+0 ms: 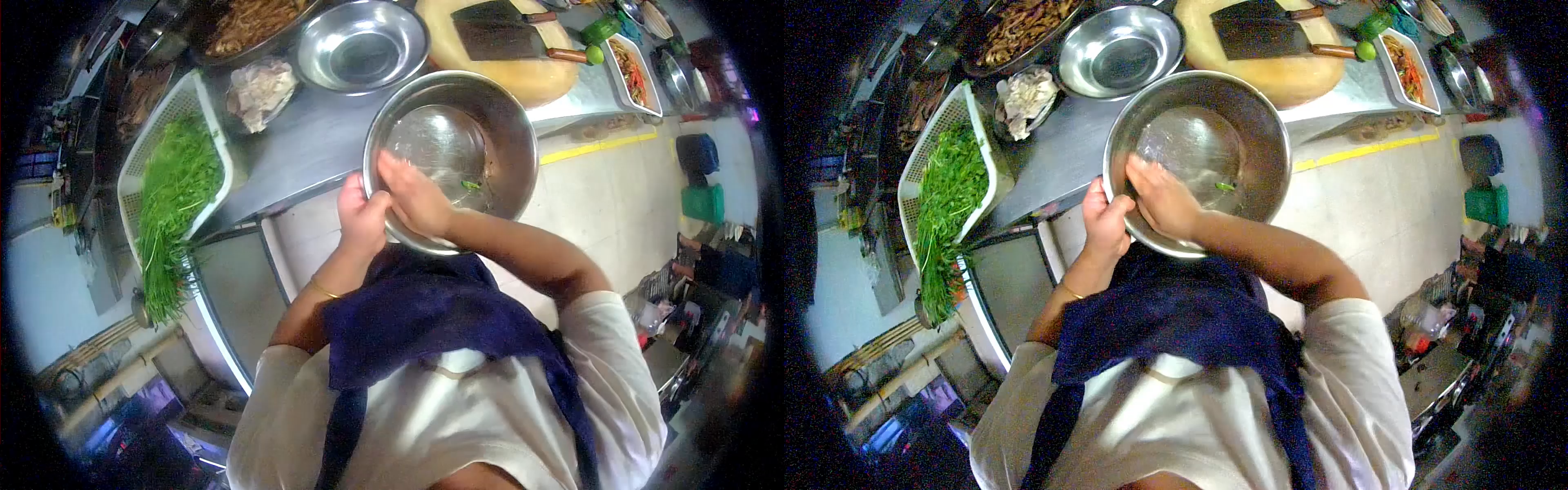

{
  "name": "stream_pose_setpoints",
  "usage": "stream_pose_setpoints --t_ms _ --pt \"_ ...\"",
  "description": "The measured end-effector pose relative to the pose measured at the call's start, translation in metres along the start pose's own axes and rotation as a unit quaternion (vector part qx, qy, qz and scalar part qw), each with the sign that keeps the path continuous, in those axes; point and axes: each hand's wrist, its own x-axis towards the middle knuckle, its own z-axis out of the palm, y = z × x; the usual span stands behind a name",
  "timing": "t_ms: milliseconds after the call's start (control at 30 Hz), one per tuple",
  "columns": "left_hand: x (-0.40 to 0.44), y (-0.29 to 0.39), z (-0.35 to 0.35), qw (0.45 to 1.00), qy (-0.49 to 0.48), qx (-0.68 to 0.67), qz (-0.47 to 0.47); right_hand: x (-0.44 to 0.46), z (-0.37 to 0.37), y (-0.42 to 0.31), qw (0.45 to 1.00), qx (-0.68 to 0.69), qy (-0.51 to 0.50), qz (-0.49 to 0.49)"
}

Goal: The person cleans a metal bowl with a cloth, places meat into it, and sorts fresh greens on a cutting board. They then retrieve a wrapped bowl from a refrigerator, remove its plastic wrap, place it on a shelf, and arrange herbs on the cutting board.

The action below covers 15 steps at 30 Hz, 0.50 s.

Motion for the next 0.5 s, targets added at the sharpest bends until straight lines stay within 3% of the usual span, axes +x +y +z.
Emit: stream_pose_setpoints --t_ms 67,100,167,233,267,300,367,400,433,500 --pt "0.012 0.021 -0.003 1.000 0.001 -0.001 0.001 -0.004 -0.037 0.002 0.984 -0.028 -0.171 -0.050" --pt "0.009 -0.001 0.042 0.998 0.035 0.006 -0.047 -0.040 -0.097 0.023 0.955 -0.026 -0.294 -0.033" --pt "0.030 -0.008 0.074 0.998 0.020 -0.009 -0.058 -0.044 -0.144 0.070 0.979 -0.092 -0.180 -0.041" --pt "0.052 -0.010 0.109 0.999 0.003 0.016 -0.035 -0.021 -0.186 0.086 0.970 -0.237 -0.006 0.061" --pt "0.061 -0.018 0.126 0.999 -0.011 0.020 -0.029 -0.018 -0.205 0.099 0.936 -0.295 0.000 0.192" --pt "0.070 -0.026 0.135 0.998 -0.032 0.055 -0.024 -0.028 -0.213 0.118 0.925 -0.266 0.084 0.260" --pt "0.089 -0.047 0.166 0.991 -0.085 0.102 -0.006 -0.063 -0.217 0.136 0.915 -0.165 0.098 0.355" --pt "0.095 -0.052 0.187 0.989 -0.119 0.087 -0.009 -0.086 -0.223 0.150 0.937 -0.034 0.020 0.348" --pt "0.103 -0.060 0.208 0.986 -0.144 0.081 -0.029 -0.096 -0.237 0.143 0.929 0.009 0.019 0.369" --pt "0.109 -0.080 0.251 0.980 -0.182 0.062 -0.055 -0.114 -0.254 0.138 0.892 -0.079 0.233 0.379"
